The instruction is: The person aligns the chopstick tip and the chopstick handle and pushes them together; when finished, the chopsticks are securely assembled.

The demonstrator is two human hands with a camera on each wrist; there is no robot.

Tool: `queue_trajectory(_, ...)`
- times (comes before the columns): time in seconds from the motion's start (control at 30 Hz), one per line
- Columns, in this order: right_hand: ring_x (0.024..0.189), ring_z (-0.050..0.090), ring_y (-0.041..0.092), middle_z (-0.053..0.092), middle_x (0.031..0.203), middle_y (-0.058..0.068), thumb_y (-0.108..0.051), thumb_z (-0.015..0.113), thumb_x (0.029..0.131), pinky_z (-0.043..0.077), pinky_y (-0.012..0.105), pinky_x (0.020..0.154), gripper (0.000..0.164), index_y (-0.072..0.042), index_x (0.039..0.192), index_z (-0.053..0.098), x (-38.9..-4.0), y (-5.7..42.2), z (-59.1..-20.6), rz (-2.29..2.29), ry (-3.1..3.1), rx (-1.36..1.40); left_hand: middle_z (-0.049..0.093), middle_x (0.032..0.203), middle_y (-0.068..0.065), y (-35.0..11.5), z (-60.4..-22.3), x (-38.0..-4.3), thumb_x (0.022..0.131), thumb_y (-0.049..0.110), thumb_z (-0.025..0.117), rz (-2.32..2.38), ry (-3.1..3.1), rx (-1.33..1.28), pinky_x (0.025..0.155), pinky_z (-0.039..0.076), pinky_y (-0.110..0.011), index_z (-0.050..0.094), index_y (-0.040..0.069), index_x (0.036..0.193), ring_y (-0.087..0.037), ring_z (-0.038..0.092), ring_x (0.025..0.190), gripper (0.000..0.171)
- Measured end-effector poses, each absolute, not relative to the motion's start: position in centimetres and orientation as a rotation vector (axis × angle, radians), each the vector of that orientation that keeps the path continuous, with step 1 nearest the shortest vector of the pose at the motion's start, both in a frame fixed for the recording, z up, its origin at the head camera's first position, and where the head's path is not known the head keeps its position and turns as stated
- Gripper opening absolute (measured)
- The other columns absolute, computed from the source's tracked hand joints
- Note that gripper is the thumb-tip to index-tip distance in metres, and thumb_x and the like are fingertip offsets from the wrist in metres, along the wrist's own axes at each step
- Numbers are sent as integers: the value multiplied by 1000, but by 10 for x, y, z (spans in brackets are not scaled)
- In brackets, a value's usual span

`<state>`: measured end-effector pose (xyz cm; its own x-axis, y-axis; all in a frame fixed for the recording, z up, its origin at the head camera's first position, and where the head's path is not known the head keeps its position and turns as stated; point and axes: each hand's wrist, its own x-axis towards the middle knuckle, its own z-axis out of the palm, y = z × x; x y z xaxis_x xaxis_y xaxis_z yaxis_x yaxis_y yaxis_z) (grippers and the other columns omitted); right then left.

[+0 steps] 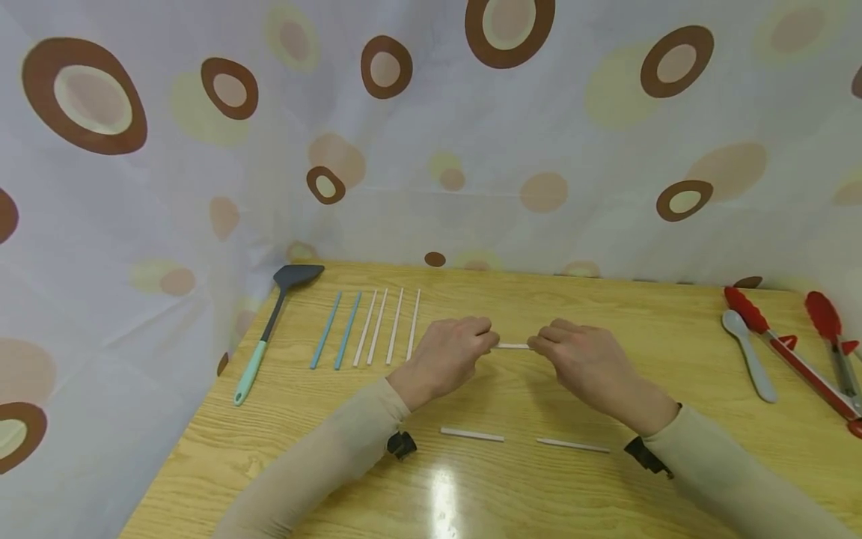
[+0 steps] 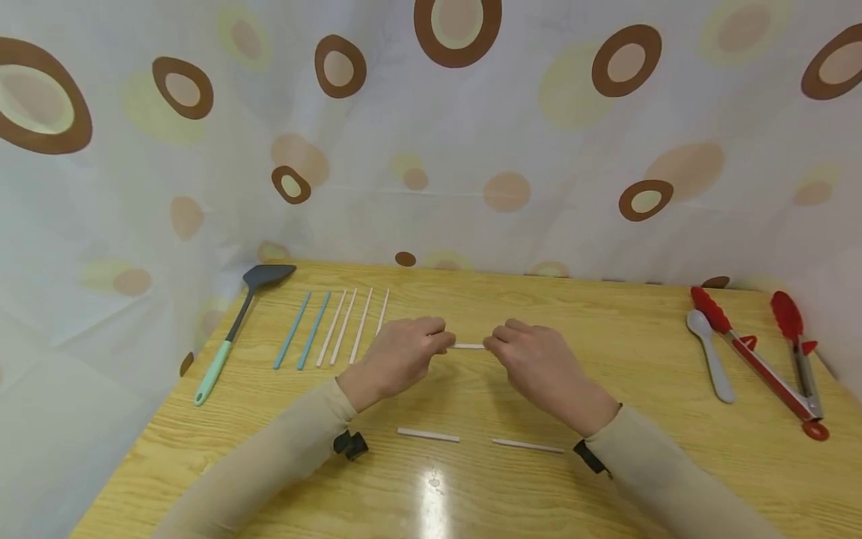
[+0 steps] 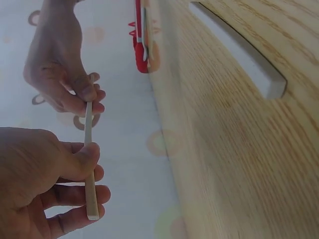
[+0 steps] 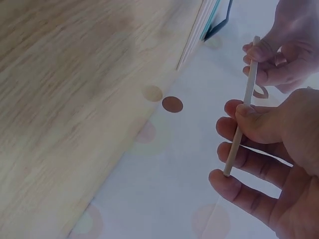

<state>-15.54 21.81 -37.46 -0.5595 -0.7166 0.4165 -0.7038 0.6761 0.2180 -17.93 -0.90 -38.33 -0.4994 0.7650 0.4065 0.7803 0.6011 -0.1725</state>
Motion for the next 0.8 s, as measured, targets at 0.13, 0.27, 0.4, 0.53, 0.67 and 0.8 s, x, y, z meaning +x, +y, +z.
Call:
queue_trajectory(0.13, 75, 55, 17, 60, 81, 2, 7, 72, 68, 47, 27, 52, 30, -10, 92, 68, -156, 222, -373, -62, -2426, 1099, 50, 78, 7, -9, -384, -179, 80, 5, 68, -75, -2419, -1215, 42, 32, -13, 66, 19, 94, -3, 46, 61, 21)
queue_trajectory(0.27, 74, 54, 18, 58, 80, 3, 5, 72, 70, 46, 27, 52, 28, -11, 93, 68, -156, 223, -375, -69, -2428, 1112, 49, 77, 6, -8, -384, -178, 83, 15, 68, -80, -2460, -1192, 41, 31, -13, 67, 22, 97, -4, 45, 60, 16)
queue_trajectory(0.4, 73, 54, 19, 58, 79, 3, 3, 74, 70, 46, 27, 52, 28, -12, 93, 68, -156, 224, -379, -51, -2435, 1101, 49, 77, 7, -8, -387, -177, 84, 21, 66, -82, -2479, -1173, 40, 32, -13, 66, 24, 98, -4, 44, 60, 15)
queue_trajectory(0.53, 72, 53, 19, 57, 78, 4, 4, 74, 70, 45, 27, 52, 29, -11, 94, 68, -157, 225, -381, -40, -2440, 1100, 49, 77, 7, -7, -387, -178, 85, 24, 64, -74, -2467, -1166, 41, 33, -14, 66, 23, 97, -4, 46, 62, 12)
queue_trajectory(0.67, 71, 52, 19, 57, 78, 5, 5, 72, 71, 45, 27, 53, 28, -10, 94, 68, -158, 225, -381, -38, -2436, 1106, 49, 78, 8, -5, -385, -178, 86, 27, 62, -62, -2481, -1167, 40, 33, -14, 65, 24, 95, -4, 46, 62, 10)
queue_trajectory(0.8, 72, 52, 20, 57, 79, 5, 5, 72, 72, 44, 27, 53, 27, -10, 95, 68, -159, 224, -378, -46, -2426, 1103, 47, 77, 9, 0, -381, -177, 89, 30, 58, -32, -2524, -1167, 38, 30, -15, 64, 25, 96, -4, 42, 59, 11)
